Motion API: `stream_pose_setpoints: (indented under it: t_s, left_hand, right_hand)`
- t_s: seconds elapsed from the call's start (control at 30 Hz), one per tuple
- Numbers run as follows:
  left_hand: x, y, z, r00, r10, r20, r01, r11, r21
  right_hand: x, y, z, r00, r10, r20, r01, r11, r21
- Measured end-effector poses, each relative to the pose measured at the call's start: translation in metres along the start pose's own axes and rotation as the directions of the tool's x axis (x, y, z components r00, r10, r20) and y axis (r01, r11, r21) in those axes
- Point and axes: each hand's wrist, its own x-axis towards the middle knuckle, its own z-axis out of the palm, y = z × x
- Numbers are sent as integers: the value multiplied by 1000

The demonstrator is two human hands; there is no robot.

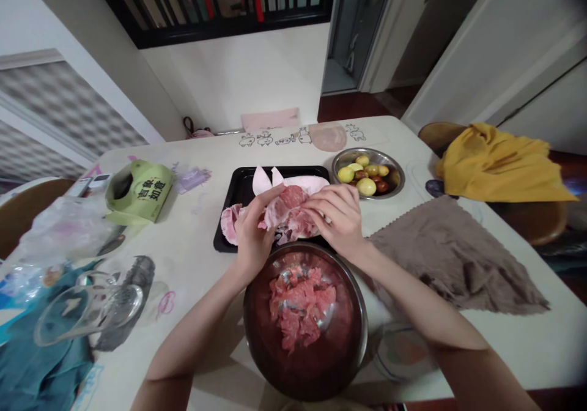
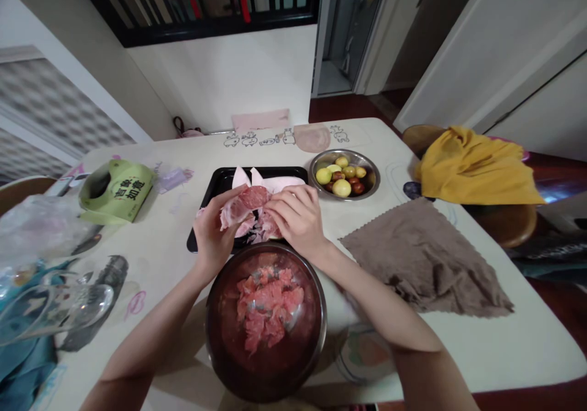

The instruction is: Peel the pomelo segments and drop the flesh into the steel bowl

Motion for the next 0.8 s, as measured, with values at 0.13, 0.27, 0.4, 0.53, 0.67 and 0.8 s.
stream_pose_setpoints:
  t_s: [0.13, 0.27, 0.4, 0.53, 0.67, 0.8]
  left_hand:
    - [1, 4, -2, 997, 80, 6, -80, 997, 12]
    - [2, 6, -3, 987, 158, -10, -158, 987, 22]
    - [2, 3, -6, 980, 199, 5, -199, 980, -7]
    - [4, 0, -10, 975, 221, 28, -220, 974, -48]
    - [5, -2, -9, 985, 170, 35, -161, 971, -177]
    - [4, -2, -2, 993, 122, 9, -113, 947, -302]
  right_hand:
    - [-2, 1, 0, 1000, 4, -17, -4, 1000, 21]
    - [-4, 8, -1, 995, -69, -75, 69, 998, 9]
    - [-5, 19, -2, 973, -198, -122, 200, 980, -1]
    - [-4, 24, -4, 966, -235, -109, 244, 967, 70]
    - [-1, 20, -6, 977, -207, -52, 212, 970, 118]
    - [-2, 13, -4, 981, -196, -8, 195, 966, 171]
